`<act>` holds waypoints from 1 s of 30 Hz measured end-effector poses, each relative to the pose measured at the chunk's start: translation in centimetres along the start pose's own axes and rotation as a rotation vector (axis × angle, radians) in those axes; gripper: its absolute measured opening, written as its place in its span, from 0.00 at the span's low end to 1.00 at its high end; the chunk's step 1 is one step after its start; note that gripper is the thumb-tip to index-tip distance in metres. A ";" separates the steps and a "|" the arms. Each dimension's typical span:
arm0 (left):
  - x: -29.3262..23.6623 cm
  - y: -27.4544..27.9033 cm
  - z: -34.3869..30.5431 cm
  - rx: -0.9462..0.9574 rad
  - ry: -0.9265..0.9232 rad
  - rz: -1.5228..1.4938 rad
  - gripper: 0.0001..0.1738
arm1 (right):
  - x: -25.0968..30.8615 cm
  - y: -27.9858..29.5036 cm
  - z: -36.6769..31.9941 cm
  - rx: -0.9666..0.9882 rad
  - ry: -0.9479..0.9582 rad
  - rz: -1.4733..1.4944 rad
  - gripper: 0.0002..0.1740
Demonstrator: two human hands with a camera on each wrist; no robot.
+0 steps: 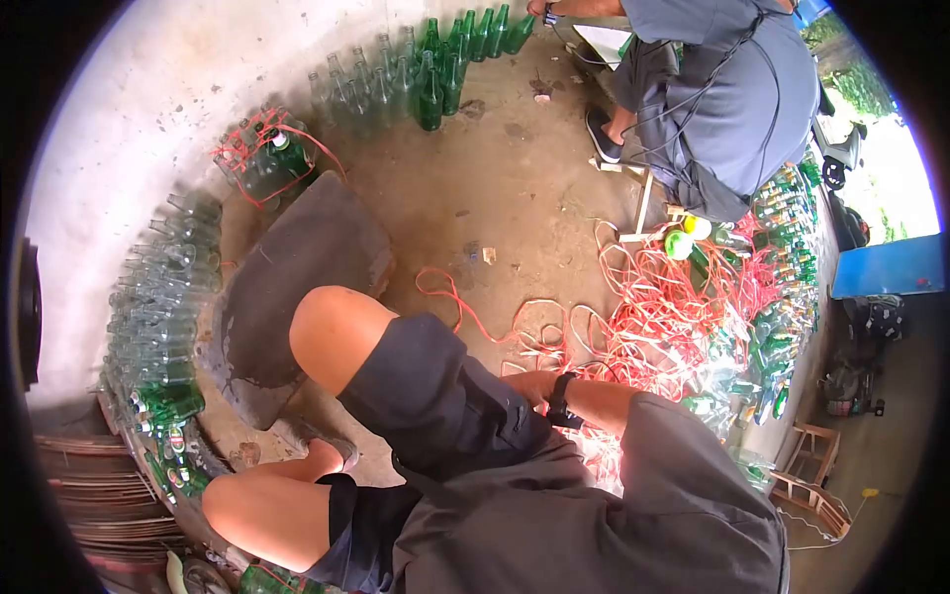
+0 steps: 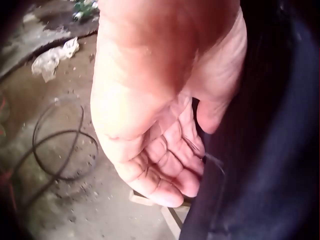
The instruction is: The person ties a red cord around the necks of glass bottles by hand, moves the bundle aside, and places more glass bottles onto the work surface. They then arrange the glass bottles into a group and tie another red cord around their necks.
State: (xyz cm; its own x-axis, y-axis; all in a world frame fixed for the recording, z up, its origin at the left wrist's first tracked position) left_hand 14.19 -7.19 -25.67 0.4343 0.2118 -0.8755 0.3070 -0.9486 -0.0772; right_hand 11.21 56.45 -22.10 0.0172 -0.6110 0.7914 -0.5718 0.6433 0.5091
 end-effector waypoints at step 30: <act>-0.1 -5.4 -5.7 -0.007 -0.045 0.196 0.25 | 13.1 8.1 1.3 -0.060 -0.251 -0.214 0.20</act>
State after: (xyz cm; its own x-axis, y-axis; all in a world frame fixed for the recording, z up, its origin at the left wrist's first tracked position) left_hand 17.37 -0.78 -22.44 0.4483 0.0127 -0.8938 0.2264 -0.9689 0.0997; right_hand 5.73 53.05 -8.01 -0.0756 -0.8250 0.5601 -0.5280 0.5096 0.6794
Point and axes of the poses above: each hand's wrist, its own z-axis towards the middle knuckle, its own y-axis out of the back of the hand, x = y × z, the point moved 3 cm from there along z, towards the middle knuckle
